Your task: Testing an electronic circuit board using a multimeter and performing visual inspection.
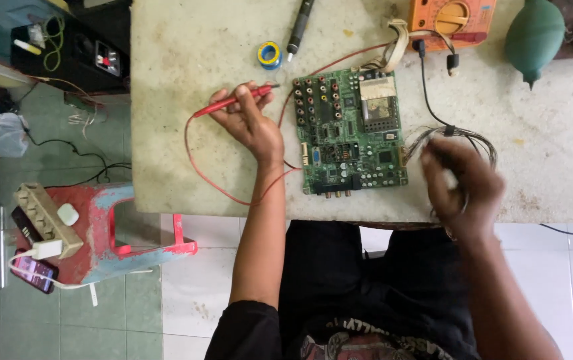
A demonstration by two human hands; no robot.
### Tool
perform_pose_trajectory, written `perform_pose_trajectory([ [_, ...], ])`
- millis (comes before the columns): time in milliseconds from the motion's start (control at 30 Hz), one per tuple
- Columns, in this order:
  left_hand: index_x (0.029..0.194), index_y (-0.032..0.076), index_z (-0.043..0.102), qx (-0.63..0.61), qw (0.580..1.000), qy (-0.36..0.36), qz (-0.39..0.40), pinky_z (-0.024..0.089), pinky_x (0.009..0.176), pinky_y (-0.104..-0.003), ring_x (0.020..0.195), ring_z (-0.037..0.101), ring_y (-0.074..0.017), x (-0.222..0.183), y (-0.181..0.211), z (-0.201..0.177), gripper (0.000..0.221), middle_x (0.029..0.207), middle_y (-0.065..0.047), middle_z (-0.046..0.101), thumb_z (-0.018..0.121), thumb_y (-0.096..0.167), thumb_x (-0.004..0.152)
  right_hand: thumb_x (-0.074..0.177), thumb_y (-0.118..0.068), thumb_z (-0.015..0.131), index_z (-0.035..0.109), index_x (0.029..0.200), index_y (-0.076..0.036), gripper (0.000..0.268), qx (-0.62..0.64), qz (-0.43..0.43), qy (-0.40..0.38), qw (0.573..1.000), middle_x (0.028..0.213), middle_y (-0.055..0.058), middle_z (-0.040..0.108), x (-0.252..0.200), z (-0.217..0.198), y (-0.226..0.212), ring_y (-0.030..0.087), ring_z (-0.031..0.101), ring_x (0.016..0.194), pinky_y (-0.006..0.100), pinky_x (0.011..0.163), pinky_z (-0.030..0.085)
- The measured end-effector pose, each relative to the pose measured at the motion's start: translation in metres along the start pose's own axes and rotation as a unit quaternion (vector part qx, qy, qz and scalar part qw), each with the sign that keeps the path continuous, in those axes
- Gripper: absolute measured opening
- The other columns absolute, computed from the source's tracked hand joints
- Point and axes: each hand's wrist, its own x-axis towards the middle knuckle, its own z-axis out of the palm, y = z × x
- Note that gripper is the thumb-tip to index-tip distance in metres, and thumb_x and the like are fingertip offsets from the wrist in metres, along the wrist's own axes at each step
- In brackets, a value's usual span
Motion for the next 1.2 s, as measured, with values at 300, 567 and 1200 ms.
perform_pose_trajectory([
  [300, 0.126, 0.014, 0.040, -0.024, 0.997, 0.028, -0.073, 0.061, 0.084, -0.040, 0.089, 0.074, -0.0236, 0.001, 0.006, 0.002, 0.031, 0.108, -0.016, 0.070, 0.058, 0.018, 0.102, 0.107, -0.005, 0.059, 0.063, 0.120, 0.000, 0.014, -0.022, 0.032, 0.022, 0.999, 0.104, 0.014, 0.065, 0.073, 0.011, 0.047, 0.018, 0.061, 0.089, 0.029, 0.068, 0.046],
  [567, 0.124, 0.007, 0.056, 0.022, 0.996, -0.083, 0.040, 0.061, 0.090, -0.031, 0.099, 0.071, -0.0205, 0.024, -0.010, 0.010, 0.026, 0.108, -0.013, 0.069, 0.066, 0.019, 0.104, 0.115, -0.003, 0.052, 0.059, 0.122, 0.001, 0.011, -0.040, -0.024, 0.046, 0.998, 0.127, 0.019, 0.050, 0.083, 0.021, 0.048, 0.028, 0.057, 0.118, 0.030, 0.063, 0.062],
  [1200, 0.118, 0.016, 0.057, 0.251, 0.959, -0.127, 0.037, 0.063, 0.079, -0.028, 0.085, 0.076, -0.0162, 0.040, -0.009, 0.002, 0.024, 0.098, -0.005, 0.076, 0.054, 0.035, 0.104, 0.119, -0.010, 0.042, 0.041, 0.121, -0.002, 0.008, 0.073, 0.020, 0.047, 0.996, 0.112, 0.023, 0.059, 0.081, 0.020, 0.065, 0.026, 0.067, 0.074, 0.028, 0.055, 0.051],
])
